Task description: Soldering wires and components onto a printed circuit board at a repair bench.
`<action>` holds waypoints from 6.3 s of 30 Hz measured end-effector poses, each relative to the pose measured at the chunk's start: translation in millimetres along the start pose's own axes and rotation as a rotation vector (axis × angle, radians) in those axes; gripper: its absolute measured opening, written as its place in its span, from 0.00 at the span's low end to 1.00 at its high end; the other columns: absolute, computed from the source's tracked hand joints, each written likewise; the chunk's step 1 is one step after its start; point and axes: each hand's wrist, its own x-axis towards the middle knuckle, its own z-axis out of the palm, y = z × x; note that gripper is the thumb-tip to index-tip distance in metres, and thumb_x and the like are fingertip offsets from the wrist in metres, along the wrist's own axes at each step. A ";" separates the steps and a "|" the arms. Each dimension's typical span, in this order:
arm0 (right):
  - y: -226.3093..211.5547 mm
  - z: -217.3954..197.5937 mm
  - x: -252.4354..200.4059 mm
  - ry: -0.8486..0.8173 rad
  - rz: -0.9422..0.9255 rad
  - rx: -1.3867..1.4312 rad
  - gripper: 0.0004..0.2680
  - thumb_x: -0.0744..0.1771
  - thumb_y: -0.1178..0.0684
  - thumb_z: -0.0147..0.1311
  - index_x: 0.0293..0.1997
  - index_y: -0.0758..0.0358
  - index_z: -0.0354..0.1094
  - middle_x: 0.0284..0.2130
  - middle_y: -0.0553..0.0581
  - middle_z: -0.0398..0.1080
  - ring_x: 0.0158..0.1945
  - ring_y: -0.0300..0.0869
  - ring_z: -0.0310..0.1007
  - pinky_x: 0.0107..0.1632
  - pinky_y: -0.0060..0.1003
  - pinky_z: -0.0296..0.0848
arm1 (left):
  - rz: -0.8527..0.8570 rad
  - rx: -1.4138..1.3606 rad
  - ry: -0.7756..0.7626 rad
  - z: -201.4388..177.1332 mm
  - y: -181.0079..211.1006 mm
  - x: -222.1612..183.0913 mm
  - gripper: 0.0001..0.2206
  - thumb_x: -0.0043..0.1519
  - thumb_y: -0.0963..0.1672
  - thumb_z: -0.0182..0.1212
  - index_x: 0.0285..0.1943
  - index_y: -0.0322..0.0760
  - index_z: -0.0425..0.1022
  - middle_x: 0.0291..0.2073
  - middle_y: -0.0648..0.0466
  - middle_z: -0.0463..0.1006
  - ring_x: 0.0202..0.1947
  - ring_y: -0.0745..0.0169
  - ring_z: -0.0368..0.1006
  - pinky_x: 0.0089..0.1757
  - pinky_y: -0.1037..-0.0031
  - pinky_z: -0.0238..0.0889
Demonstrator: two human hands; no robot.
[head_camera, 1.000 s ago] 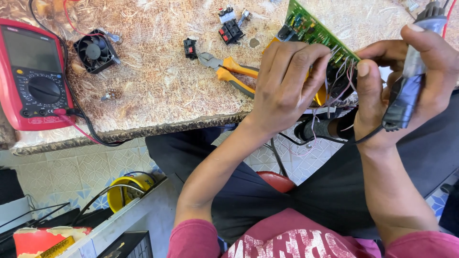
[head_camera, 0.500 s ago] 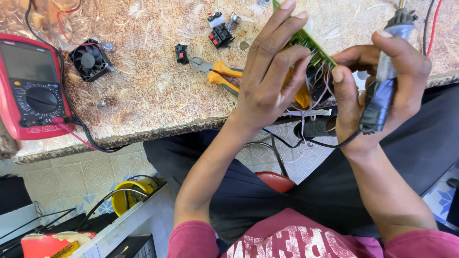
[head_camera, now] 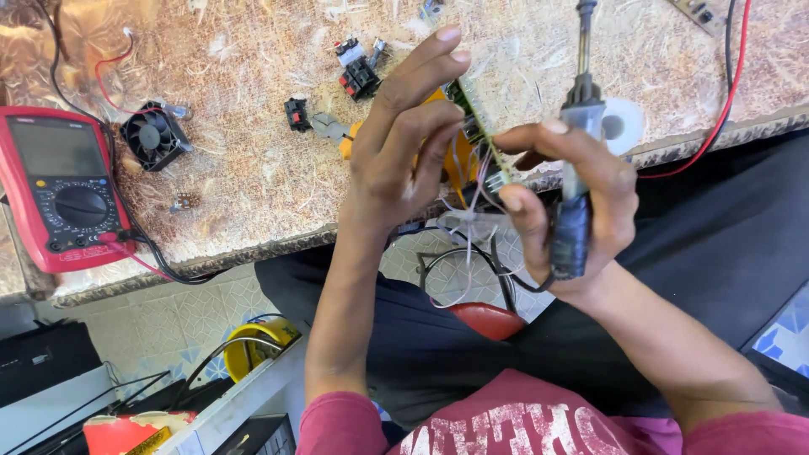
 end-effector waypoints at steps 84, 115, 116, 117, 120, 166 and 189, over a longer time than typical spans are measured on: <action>12.5 -17.6 -23.1 -0.170 -0.196 0.014 0.12 0.76 0.58 0.44 0.69 0.68 0.52 0.55 0.71 0.75 0.51 0.61 0.84 0.49 0.50 0.78 | -0.011 -0.053 0.101 1.8 -8.4 -1.7 0.09 0.73 0.42 0.50 0.43 0.28 0.68 0.49 0.38 0.76 0.61 0.38 0.69 0.61 0.46 0.67; 44.3 -105.8 -185.7 -0.081 -0.184 -0.270 0.05 0.71 0.57 0.54 0.50 0.62 0.71 0.21 0.51 0.45 0.22 0.43 0.45 0.27 0.39 0.54 | 0.008 -0.019 0.110 2.7 -9.7 -1.5 0.09 0.73 0.42 0.49 0.43 0.27 0.66 0.48 0.36 0.75 0.60 0.34 0.69 0.59 0.43 0.69; 45.7 -106.1 -187.7 -0.085 -0.186 -0.278 0.05 0.71 0.56 0.54 0.50 0.62 0.72 0.21 0.51 0.45 0.22 0.43 0.45 0.27 0.39 0.54 | 0.008 -0.017 0.112 2.7 -9.5 -1.2 0.09 0.73 0.42 0.49 0.43 0.28 0.66 0.48 0.36 0.75 0.60 0.34 0.69 0.59 0.44 0.69; 46.9 -106.7 -189.7 -0.090 -0.187 -0.287 0.05 0.71 0.56 0.54 0.50 0.61 0.72 0.21 0.51 0.45 0.23 0.43 0.45 0.27 0.39 0.54 | 0.008 -0.015 0.114 3.0 -9.4 -0.9 0.08 0.73 0.42 0.49 0.43 0.28 0.66 0.48 0.37 0.75 0.59 0.35 0.69 0.59 0.44 0.69; 43.5 -103.2 -183.2 -0.070 -0.165 -0.281 0.04 0.71 0.57 0.53 0.49 0.62 0.72 0.21 0.51 0.44 0.22 0.43 0.44 0.27 0.39 0.52 | 0.022 -0.032 0.116 3.0 -9.7 0.7 0.08 0.73 0.42 0.49 0.44 0.28 0.66 0.47 0.36 0.75 0.59 0.34 0.69 0.58 0.44 0.68; 46.5 -83.7 -183.1 -0.375 -0.111 -0.359 0.13 0.72 0.65 0.49 0.63 0.55 0.72 0.26 0.51 0.44 0.28 0.46 0.48 0.33 0.43 0.52 | -0.004 -0.044 0.122 3.9 -8.3 -0.9 0.08 0.74 0.42 0.49 0.45 0.29 0.67 0.49 0.37 0.75 0.61 0.37 0.69 0.60 0.43 0.69; -4.9 -14.4 -11.9 0.399 0.071 0.595 0.10 0.70 0.60 0.54 0.57 0.58 0.66 0.34 0.53 0.57 0.27 0.39 0.55 0.30 0.36 0.75 | 0.000 -0.087 0.130 3.2 -12.5 -3.4 0.08 0.73 0.43 0.51 0.45 0.29 0.68 0.50 0.38 0.75 0.62 0.38 0.68 0.62 0.44 0.66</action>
